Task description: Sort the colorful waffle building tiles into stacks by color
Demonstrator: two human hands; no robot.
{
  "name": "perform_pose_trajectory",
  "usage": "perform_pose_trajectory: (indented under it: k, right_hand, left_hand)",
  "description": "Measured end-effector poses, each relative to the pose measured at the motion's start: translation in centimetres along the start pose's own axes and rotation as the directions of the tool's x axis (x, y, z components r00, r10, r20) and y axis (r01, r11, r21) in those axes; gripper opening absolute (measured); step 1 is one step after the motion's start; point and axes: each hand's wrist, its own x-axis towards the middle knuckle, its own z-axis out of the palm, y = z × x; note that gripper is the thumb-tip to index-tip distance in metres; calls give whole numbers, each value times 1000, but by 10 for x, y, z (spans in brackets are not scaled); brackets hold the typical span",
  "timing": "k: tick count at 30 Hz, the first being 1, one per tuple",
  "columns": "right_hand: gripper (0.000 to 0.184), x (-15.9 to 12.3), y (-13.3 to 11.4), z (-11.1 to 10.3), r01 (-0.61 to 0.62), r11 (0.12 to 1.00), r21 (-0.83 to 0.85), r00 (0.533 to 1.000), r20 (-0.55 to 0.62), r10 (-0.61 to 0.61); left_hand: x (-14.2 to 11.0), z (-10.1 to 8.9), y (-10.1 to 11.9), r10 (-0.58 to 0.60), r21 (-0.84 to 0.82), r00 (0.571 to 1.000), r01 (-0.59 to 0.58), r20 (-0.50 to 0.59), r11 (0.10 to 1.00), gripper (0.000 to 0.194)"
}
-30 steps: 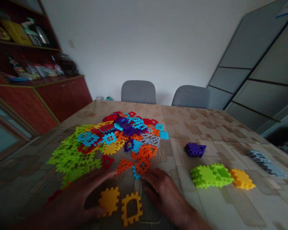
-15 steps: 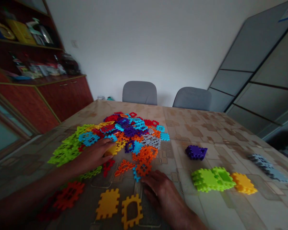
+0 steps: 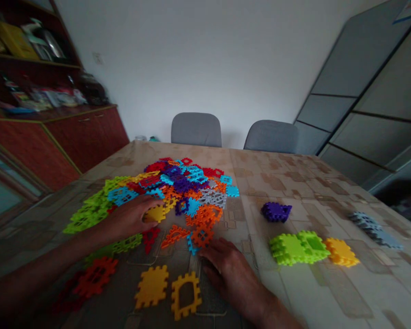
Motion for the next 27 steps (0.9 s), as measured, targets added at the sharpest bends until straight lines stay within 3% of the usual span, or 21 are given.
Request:
perform_pose_trajectory:
  k: [6,11,15,18,27]
  right_hand:
    - [26,0,-1,-2,24,1000,8,1000,-5,-24]
    - [25,0,-3,-2,47,999,6,999,-23,-46]
    - [27,-1,-1,0,23,1000,-18,1000,-5,-24]
    - [26,-2,-1,0,0,1000,-22,1000,6,0]
    - [25,-1,-3,0,13,999,-37,1000,2,-13]
  left_hand:
    - [-40,-10,42,54,-76,998,-56,-33,996,52]
    - [-87,5,72,32,-110,994,-20,107,994,67]
    - [-99,10,79,5,-95,980,14,199,995,74]
    - [-98,11,80,39,-90,984,-23,176,996,78]
    - [-103,21,75,106,-33,993,-104,51,994,64]
